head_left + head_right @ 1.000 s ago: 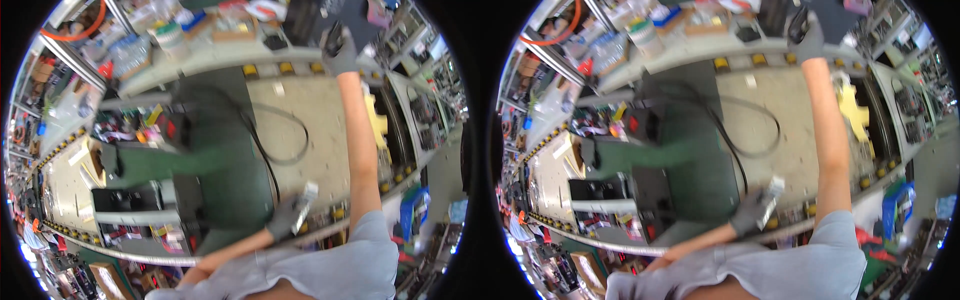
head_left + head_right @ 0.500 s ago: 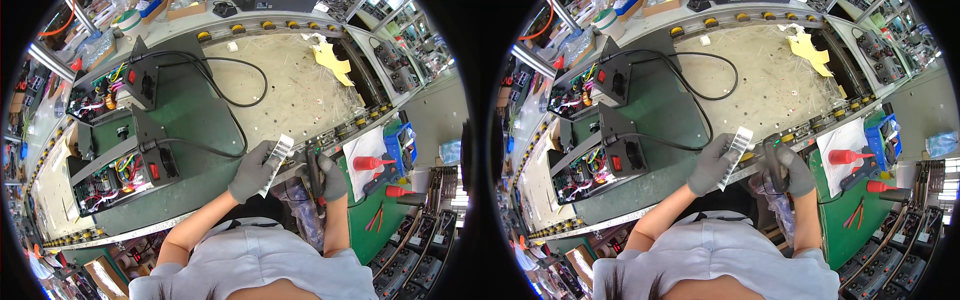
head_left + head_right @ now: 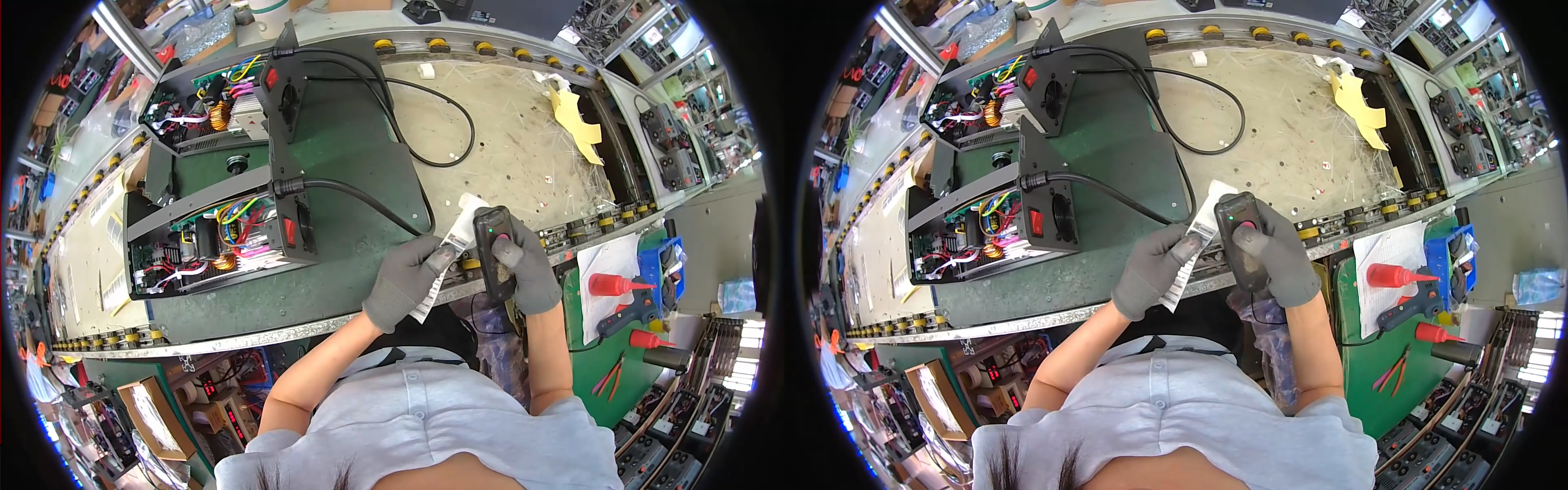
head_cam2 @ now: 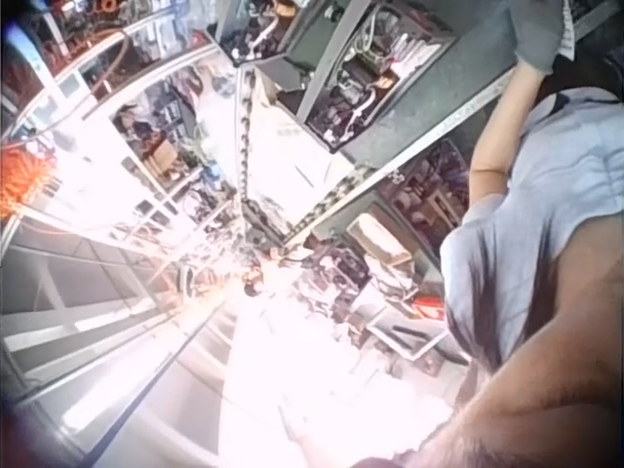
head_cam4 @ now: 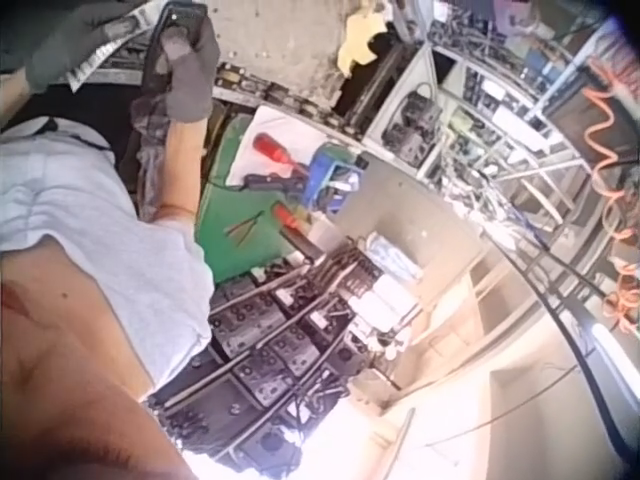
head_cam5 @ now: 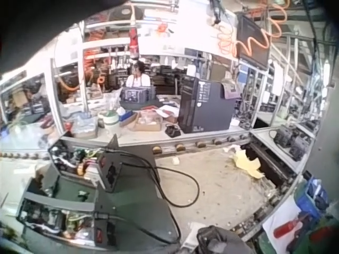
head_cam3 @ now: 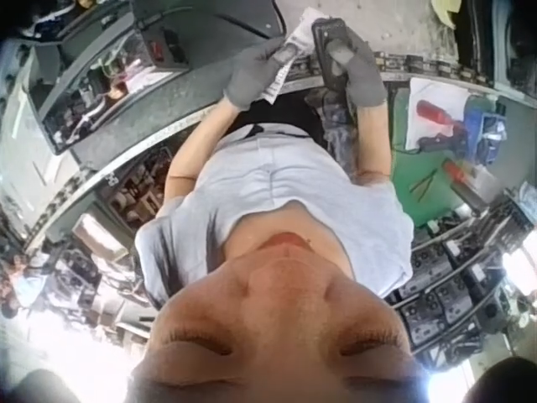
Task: Assembling electronic inverters by screwing the casing, applying labels, and scanning serial numbers.
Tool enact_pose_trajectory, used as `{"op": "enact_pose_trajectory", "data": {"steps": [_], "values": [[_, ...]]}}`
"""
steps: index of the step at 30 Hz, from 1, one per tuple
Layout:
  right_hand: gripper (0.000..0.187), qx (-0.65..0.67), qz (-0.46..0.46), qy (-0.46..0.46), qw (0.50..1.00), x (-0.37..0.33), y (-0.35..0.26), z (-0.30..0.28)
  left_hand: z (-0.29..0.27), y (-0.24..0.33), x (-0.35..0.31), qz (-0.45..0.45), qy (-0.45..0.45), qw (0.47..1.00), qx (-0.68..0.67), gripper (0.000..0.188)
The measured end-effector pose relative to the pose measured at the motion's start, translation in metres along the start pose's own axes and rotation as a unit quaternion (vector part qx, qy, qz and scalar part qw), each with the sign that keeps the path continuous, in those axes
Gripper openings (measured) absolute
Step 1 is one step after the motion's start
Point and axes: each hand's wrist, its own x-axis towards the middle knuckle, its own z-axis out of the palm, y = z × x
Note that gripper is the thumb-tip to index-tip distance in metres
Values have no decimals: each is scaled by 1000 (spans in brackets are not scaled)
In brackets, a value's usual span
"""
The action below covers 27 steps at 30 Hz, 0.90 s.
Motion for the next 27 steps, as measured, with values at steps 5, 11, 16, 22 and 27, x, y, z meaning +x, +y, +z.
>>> {"op": "enact_pose_trajectory", "data": {"steps": [5, 11, 16, 22, 27], "values": [[49, -27, -45, 82, 995, -19, 3, -6, 7, 1, 3, 28, 39, 999, 25, 20], [46, 101, 165, 44, 980, -52, -6, 3, 10, -7, 10, 76, 31, 986, 143, 18], [37, 175, 281, -3, 944, -51, 11, -1, 12, -8, 14, 81, 30, 987, 138, 16], [37, 199, 292, 12, 936, -49, 14, -3, 13, -6, 16, 97, 40, 981, 166, 15], [37, 214, 284, 13, 935, -48, 15, -5, 15, -13, 20, 108, 49, 975, 186, 15]]}}
